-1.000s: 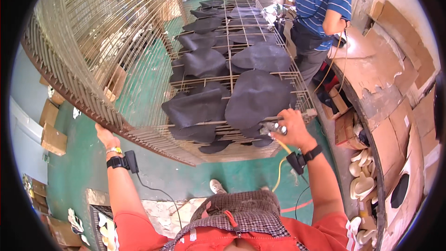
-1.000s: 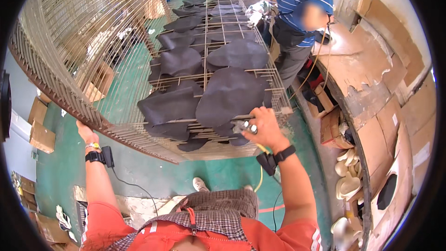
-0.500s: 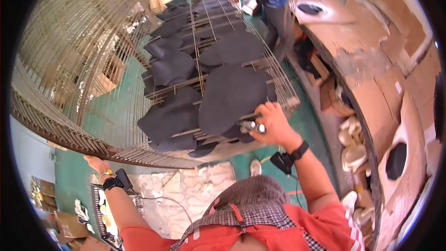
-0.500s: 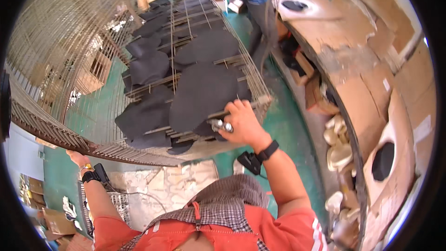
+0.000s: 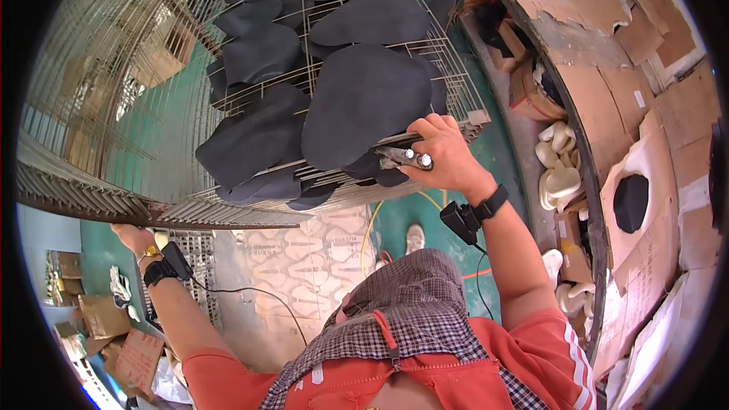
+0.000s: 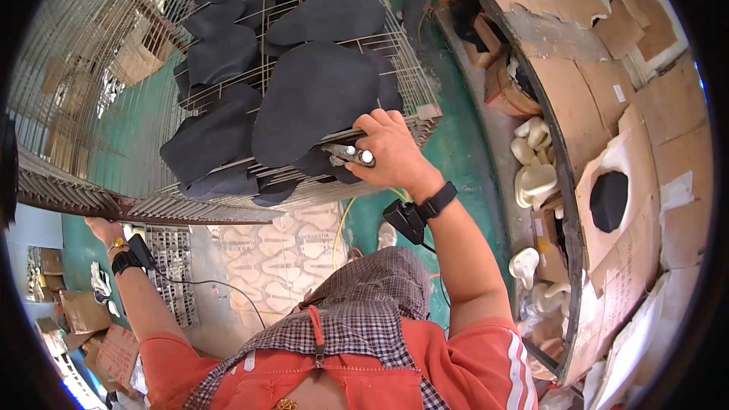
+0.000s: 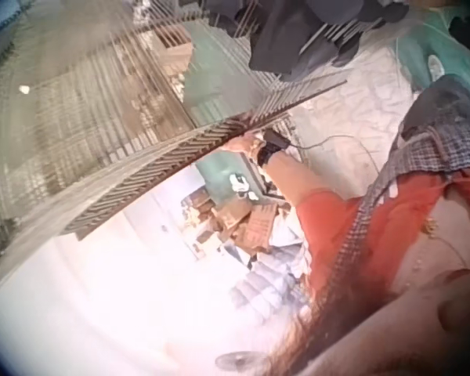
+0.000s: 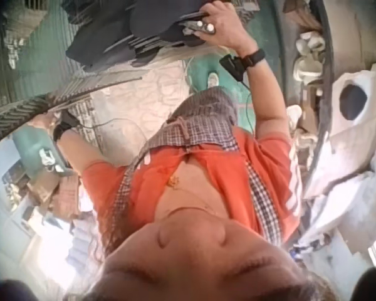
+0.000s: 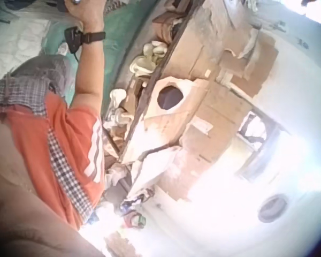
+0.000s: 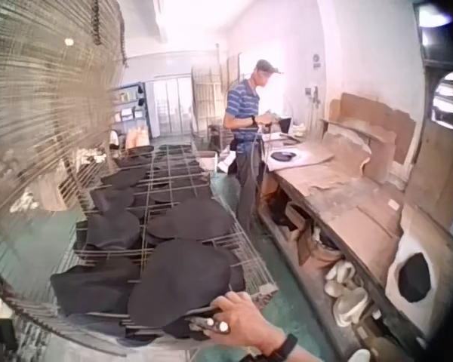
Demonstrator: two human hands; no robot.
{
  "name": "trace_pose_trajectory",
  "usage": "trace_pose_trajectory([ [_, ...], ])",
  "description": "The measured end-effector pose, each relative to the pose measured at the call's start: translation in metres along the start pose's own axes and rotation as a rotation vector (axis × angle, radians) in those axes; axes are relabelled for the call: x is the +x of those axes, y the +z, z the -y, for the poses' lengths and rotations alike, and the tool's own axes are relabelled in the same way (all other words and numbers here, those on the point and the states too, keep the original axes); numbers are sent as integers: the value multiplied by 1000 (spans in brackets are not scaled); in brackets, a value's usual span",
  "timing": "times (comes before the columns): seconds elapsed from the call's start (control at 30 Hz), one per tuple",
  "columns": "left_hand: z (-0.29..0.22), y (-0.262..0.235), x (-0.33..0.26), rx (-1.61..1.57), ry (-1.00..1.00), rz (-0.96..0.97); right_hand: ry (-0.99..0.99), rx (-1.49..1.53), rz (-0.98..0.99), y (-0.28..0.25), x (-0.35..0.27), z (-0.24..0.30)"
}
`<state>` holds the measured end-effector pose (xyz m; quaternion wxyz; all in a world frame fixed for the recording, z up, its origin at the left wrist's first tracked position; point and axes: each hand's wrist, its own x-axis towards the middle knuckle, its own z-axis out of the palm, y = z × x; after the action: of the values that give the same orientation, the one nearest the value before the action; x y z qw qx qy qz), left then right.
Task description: The person repeatedly picks up black shoe insoles from a wire rack and sprays them with a handheld spray gun. The person holds each insole, applies a coating, and places it on a cardboard sheet on the table. This process is repeated for multiple insoles throughout the video.
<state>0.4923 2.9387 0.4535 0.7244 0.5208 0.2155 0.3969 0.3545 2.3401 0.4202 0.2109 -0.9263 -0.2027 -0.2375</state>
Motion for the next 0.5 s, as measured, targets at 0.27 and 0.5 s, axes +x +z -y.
trace_pose_trajectory([
  [0.27,2,1,25,141,-97,-68,-22,18,1,4,-10,0],
  [0.5,-2,-4,20,199,-137,-76,828,726,296,-27,-191,40],
])
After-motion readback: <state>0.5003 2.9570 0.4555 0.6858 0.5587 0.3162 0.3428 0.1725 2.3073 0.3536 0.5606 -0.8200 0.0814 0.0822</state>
